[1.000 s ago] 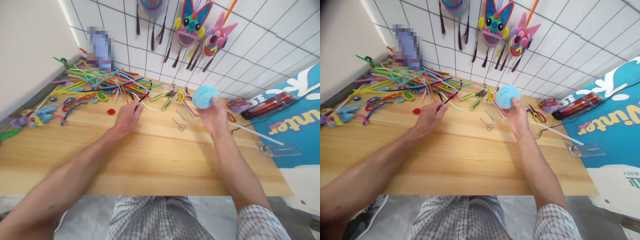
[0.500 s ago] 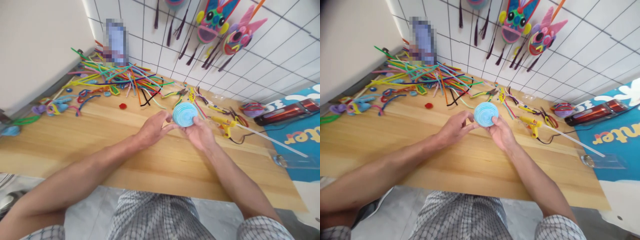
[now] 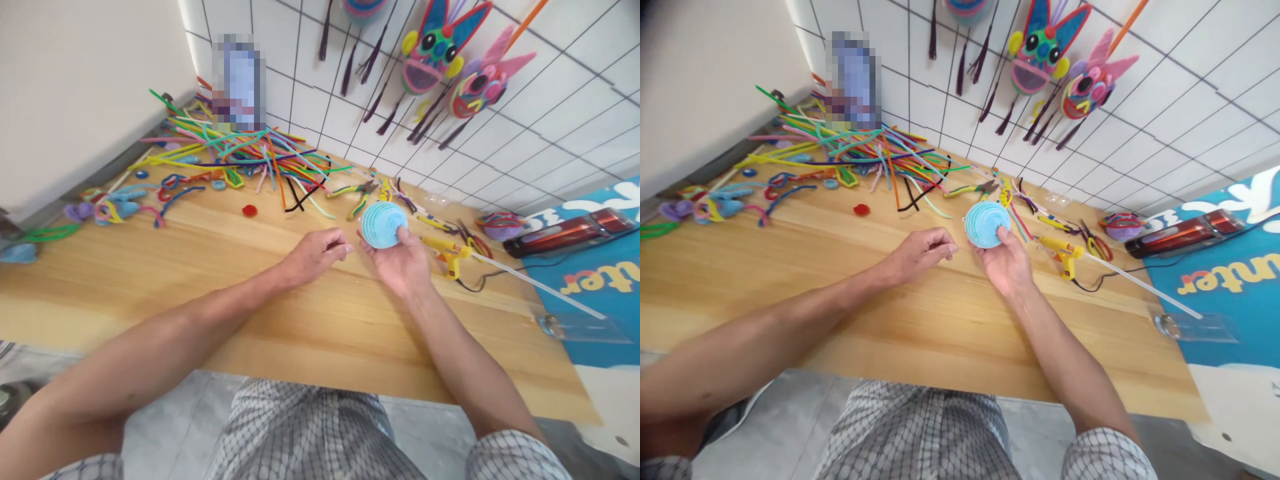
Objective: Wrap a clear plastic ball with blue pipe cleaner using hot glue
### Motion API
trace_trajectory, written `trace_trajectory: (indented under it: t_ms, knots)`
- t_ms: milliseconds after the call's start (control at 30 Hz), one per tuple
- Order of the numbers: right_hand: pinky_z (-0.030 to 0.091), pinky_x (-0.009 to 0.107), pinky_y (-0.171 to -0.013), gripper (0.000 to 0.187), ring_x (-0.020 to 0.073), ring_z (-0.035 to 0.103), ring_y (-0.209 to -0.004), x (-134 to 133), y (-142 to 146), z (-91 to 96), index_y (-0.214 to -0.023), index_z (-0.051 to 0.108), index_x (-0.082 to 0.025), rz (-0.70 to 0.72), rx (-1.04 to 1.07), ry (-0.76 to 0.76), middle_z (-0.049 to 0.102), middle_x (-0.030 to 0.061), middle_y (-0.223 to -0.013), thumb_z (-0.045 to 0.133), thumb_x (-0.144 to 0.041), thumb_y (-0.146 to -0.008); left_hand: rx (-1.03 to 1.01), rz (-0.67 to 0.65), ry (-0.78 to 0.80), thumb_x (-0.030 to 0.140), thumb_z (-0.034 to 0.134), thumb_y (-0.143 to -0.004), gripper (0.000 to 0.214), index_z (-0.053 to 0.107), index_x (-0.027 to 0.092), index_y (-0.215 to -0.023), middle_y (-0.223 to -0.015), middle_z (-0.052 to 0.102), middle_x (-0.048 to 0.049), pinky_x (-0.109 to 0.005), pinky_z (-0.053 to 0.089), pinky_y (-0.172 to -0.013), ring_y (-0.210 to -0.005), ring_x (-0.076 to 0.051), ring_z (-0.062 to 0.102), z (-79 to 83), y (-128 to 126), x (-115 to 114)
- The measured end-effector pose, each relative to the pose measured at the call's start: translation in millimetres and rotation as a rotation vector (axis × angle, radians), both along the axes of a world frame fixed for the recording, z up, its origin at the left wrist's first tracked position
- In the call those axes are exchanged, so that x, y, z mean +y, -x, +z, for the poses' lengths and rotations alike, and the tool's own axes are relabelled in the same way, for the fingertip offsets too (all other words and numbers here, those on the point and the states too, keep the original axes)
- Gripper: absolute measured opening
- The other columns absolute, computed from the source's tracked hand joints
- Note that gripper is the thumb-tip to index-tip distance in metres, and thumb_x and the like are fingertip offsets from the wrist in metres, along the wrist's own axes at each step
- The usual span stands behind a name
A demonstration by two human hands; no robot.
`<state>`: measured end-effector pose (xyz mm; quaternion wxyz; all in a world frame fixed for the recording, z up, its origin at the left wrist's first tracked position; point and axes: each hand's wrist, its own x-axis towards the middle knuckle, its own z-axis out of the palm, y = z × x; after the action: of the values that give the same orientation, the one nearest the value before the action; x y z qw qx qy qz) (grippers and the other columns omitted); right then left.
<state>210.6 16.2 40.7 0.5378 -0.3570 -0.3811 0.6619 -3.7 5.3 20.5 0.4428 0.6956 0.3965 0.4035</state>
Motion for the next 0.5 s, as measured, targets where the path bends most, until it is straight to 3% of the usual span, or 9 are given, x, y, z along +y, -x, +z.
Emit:
trace_trajectory:
  t_ms: [133,300,400,500]
  knots:
    - [0.063,0.056,-0.106,0.044,0.0323,0.072,-0.127,3,-6,6.1,-0.111,0.069,-0.032,0.001,0.022,-0.004,0.081,0.0005,-0.118,0.089,-0.05,-0.077,-0.054,0.041,0.08,0.033,0.057,-0.096,0.023,0.06,0.02,-0.077,-0.067,0.054,0.0047,-0.025,0.037,-0.062,-0.062,-0.011,0.047,-3.0,-1,1]
    - [0.061,0.056,-0.111,0.047,0.0311,0.074,-0.123,0,-6,1.8,-0.112,0.07,-0.031,0.0,0.008,-0.009,0.08,0.0003,-0.12,0.09,-0.054,-0.077,-0.092,0.136,0.077,0.039,0.056,-0.096,0.024,0.059,0.02,-0.081,-0.07,0.055,0.0033,-0.025,0.037,-0.062,-0.065,-0.012,0.048,-4.0,-3,-1]
    - [0.059,0.055,-0.113,0.046,0.0305,0.073,-0.122,-5,1,-3.2,-0.108,0.07,-0.03,0.005,-0.044,-0.038,0.079,0.0019,-0.121,0.091,-0.054,-0.075,-0.111,0.121,0.051,0.047,0.061,-0.095,0.029,0.061,0.02,-0.087,-0.076,0.059,0.0019,-0.025,0.038,-0.061,-0.068,-0.012,0.049,-1.6,-4,-5]
    - [0.057,0.049,-0.112,0.047,0.0278,0.071,-0.116,-12,10,-8.3,-0.107,0.07,-0.03,-0.03,-0.138,-0.099,0.078,0.0026,-0.115,0.095,-0.048,-0.071,-0.166,0.063,0.148,0.065,0.056,-0.097,0.047,0.061,0.019,-0.086,-0.077,0.061,0.0005,-0.025,0.039,-0.057,-0.063,-0.011,0.05,1.3,-4,-9]
